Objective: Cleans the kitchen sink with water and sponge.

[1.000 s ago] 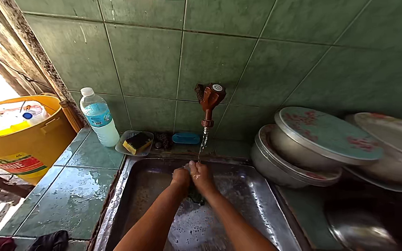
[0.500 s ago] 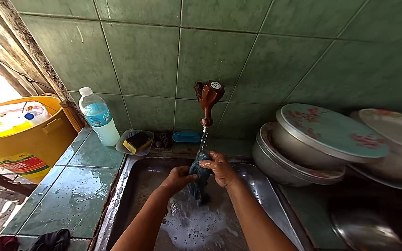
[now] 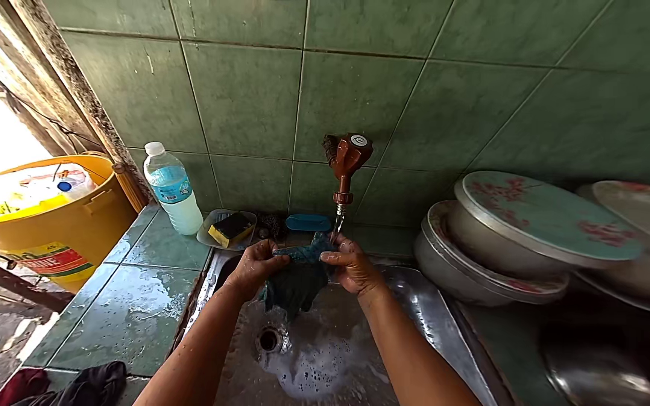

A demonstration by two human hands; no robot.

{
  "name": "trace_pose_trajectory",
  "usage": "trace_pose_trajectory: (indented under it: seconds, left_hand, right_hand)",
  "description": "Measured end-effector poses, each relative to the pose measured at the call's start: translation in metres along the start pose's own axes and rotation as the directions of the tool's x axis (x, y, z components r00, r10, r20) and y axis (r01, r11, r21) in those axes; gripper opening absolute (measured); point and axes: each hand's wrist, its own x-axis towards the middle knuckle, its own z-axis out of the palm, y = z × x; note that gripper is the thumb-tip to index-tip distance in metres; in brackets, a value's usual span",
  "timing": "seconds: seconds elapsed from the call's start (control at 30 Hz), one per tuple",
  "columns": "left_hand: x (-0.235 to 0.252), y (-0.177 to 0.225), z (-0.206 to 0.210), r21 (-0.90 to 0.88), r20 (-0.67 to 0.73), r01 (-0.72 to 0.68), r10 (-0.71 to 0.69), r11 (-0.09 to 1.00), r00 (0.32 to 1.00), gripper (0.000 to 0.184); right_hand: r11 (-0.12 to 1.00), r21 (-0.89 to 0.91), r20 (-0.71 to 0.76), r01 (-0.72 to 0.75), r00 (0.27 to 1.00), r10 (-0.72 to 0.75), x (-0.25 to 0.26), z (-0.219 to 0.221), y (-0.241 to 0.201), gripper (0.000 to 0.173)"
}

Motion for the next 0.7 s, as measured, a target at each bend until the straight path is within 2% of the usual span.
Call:
trace_pose_trajectory:
  seconds: [0.13, 0.27, 0.3, 0.37, 0.43, 0.5, 0.63, 0.7]
  left_hand:
    - [0.002, 0.012, 0.005, -0.065, 0.007, -0.035, 0.036, 0.997, 0.999, 0.019]
    - [0.009, 0.015, 0.018, 0.097, 0.089, 0.032, -0.041, 0.995, 0.995, 0.017]
    - [0.013, 0.016, 0.023, 0.166, 0.13, 0.066, -0.088, 0.984, 0.988, 0.017]
    - [0.023, 0.015, 0.04, 0.319, 0.17, 0.076, -0.136, 0.945, 0.976, 0.016]
    - [0.031, 0.018, 0.063, 0.386, 0.187, 0.02, -0.1, 0.922, 0.977, 0.016]
    - [0.04, 0.025, 0.083, 0.308, 0.191, -0.046, -0.014, 0.95, 0.982, 0.015]
    - [0.051, 0.04, 0.092, 0.217, 0.08, -0.05, 0.033, 0.975, 0.996, 0.019]
    - [0.051, 0.026, 0.079, 0.295, -0.006, -0.006, 0.009, 0.956, 1.0, 0.017]
  right_hand:
    - [0.994, 0.018, -0.146, 0.106, 0.984, -0.103, 0.004, -0.005, -0.018, 0.039]
    - [0.98, -0.032, -0.079, 0.197, 0.977, -0.199, 0.001, -0.031, -0.044, 0.036]
    - [0.974, -0.067, -0.044, 0.216, 0.975, -0.219, -0.001, -0.037, -0.05, 0.034]
    - [0.921, -0.321, 0.04, 0.221, 0.975, -0.22, -0.007, -0.044, -0.058, 0.036]
    - [0.822, -0.541, 0.179, 0.178, 0.979, -0.094, -0.01, -0.04, -0.055, 0.053]
    - [0.811, -0.575, 0.244, 0.107, 0.969, 0.045, -0.012, -0.032, -0.039, 0.069]
    - [0.822, -0.566, 0.187, -0.054, 0.963, 0.193, -0.021, -0.017, 0.0, 0.059]
    - [0.818, -0.559, 0.143, -0.138, 0.955, 0.259, -0.02, -0.013, 0.023, 0.04]
